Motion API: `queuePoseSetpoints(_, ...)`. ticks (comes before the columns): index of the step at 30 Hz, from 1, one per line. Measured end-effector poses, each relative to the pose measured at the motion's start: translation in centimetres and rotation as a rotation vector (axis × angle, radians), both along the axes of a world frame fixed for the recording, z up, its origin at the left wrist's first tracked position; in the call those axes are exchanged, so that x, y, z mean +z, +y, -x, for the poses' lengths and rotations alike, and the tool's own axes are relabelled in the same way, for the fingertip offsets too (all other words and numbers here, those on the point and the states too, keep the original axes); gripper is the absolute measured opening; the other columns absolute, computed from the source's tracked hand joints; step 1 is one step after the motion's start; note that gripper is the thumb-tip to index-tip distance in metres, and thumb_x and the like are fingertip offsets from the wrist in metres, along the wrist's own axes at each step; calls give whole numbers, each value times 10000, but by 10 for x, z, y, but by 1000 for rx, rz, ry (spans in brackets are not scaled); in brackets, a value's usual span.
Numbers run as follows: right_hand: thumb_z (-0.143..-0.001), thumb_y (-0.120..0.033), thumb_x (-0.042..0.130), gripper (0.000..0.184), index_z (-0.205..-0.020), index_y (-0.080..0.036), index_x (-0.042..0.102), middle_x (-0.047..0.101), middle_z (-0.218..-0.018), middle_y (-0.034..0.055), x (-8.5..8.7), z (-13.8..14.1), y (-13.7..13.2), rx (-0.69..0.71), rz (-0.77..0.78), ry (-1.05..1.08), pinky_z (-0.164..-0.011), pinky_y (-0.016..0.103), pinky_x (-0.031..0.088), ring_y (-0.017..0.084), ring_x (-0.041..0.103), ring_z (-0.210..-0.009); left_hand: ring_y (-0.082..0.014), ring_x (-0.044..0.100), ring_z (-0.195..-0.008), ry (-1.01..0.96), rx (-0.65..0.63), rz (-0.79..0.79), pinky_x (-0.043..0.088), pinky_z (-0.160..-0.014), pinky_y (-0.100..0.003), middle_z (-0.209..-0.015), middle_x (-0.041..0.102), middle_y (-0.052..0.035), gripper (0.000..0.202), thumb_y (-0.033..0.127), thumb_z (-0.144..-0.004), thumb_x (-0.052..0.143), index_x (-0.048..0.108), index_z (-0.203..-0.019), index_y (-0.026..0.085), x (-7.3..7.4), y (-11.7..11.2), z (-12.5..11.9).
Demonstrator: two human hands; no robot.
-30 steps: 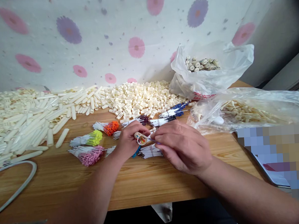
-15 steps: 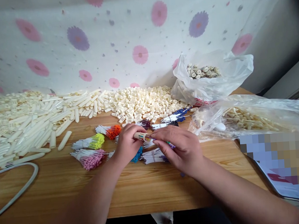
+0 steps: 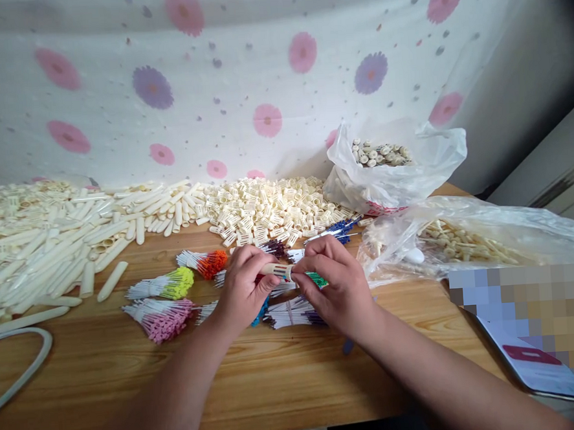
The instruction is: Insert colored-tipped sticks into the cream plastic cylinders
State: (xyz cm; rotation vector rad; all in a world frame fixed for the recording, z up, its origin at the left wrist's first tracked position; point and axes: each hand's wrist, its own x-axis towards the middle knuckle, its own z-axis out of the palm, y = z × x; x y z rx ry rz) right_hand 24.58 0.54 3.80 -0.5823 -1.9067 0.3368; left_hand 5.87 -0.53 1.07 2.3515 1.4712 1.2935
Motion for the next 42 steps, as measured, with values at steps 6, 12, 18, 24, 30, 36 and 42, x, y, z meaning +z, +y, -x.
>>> queuePoseSetpoints(6,-844,-120,545,117,-786,-181,626,522,-796,31,-6,4,0,50,128,77,-677,289,457,147,525,-766,-203,536,-798,-10,72,-66,440,-707,-337,-809,546,-54,514,648,-831,398,632,-830,191,-2,0,0)
queuePoseSetpoints(12,-835,-142,570,105,-789,-199,646,536,-777,21,-8,5,3,16,139,82,-675,295,454,151,526,-755,-211,539,-795,41,122,-134,437,-704,-339,-806,557,-62,509,634,-832,421,656,-843,183,-4,2,2)
queuePoseSetpoints(18,-879,-157,518,132,-828,-183,637,550,-834,69,-11,0,10,-158,-156,-118,-694,332,435,187,494,-791,-206,542,-778,27,113,-82,434,-695,-331,-794,565,-62,507,627,-839,423,652,-830,174,-4,2,-1)
queuePoseSetpoints(24,-869,-151,515,145,-793,-183,634,582,-832,79,-11,2,14,-160,-106,-121,-702,339,440,195,500,-784,-194,537,-738,50,93,34,426,-650,-309,-754,560,-53,493,587,-874,398,633,-786,162,-3,2,-3)
queuePoseSetpoints(30,-782,-213,620,105,-687,-175,646,588,-693,18,-20,16,12,-30,523,245,-637,280,434,146,533,-693,-210,534,-775,136,209,-50,426,-691,-328,-783,589,-57,424,564,-859,460,658,-824,190,-6,3,1)
queuePoseSetpoints(36,-791,-215,614,97,-706,-173,634,579,-704,16,-23,14,16,28,521,243,-650,284,437,142,531,-683,-227,524,-762,160,219,-102,414,-698,-352,-785,603,-75,422,556,-845,492,671,-814,176,-5,3,1)
queuePoseSetpoints(42,-874,-153,521,143,-770,-180,615,593,-823,69,-12,0,21,-76,-79,-86,-739,327,436,184,521,-809,-178,506,-671,69,70,42,390,-605,-285,-683,525,-30,420,509,-878,468,616,-681,170,-1,3,-1)
